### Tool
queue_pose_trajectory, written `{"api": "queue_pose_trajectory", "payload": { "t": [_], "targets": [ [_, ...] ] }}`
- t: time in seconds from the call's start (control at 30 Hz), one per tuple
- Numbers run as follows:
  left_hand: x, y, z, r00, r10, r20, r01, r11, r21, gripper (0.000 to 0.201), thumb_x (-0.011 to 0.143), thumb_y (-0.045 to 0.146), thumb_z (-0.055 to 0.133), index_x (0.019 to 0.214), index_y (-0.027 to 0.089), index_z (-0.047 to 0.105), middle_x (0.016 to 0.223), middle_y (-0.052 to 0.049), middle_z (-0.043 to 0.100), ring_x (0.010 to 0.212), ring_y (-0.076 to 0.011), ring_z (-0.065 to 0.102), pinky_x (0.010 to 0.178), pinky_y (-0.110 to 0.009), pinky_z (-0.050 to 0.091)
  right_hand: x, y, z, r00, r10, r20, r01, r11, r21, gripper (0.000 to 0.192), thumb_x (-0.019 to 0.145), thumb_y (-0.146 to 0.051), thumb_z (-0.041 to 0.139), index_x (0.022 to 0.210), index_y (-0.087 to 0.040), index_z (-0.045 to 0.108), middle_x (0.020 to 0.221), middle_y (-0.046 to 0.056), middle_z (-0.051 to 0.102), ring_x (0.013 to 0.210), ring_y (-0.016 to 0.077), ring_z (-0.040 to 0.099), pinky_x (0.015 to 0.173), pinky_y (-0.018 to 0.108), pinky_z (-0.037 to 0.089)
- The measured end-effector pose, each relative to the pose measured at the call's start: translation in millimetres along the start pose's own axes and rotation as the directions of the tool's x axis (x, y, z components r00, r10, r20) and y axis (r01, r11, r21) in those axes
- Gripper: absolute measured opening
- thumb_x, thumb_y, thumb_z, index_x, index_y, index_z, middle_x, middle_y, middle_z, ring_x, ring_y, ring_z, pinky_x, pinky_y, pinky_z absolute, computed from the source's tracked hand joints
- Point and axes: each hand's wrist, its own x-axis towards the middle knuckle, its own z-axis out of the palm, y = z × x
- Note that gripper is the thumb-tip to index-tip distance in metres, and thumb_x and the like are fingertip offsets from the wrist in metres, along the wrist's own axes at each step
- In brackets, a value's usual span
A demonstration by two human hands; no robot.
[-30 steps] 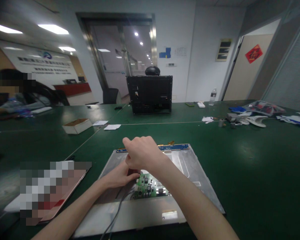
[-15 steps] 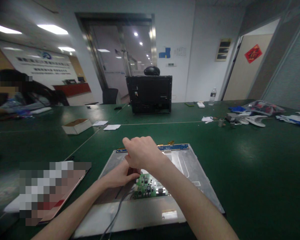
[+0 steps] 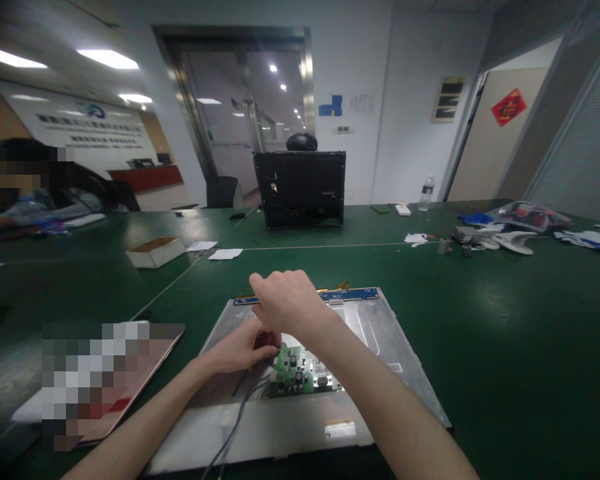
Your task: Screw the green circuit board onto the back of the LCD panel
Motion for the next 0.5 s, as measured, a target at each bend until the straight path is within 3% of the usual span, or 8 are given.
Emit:
{"api": "queue_pose_trajectory", "payload": {
  "t": [0.33, 0.5],
  "targets": [
    [2.2, -4.8, 0.3, 1.000, 0.011, 0.015, -0.010, 0.998, -0.060, 0.003, 0.073, 0.015, 0.056, 0.071, 0.014, 0.058, 0.059, 0.003, 0.054, 0.054, -0.0115, 0.050, 0.053, -0.021, 0.038, 0.0, 4.0, 1.6, 1.000, 0.004, 0.004, -0.004, 1.000, 0.028, 0.020, 0.083, -0.035, 0.056, 0.094, -0.019, 0.058, 0.083, 0.006, 0.070, 0.071, 0.0193, 0.063, 0.050, 0.028, 0.022],
    [1.6, -1.6, -0.7, 1.000, 0.010, 0.000, -0.010, 0.999, -0.037, 0.003, 0.072, 0.014, 0.057, 0.070, 0.015, 0.059, 0.060, 0.003, 0.054, 0.056, -0.0116, 0.049, 0.054, -0.021, 0.038, -3.5, 5.9, -0.7, 1.000, -0.022, 0.012, 0.022, 0.997, 0.075, 0.017, 0.078, -0.027, 0.057, 0.093, -0.017, 0.058, 0.087, 0.005, 0.070, 0.071, 0.0184, 0.062, 0.048, 0.029, 0.020]
  ]
}}
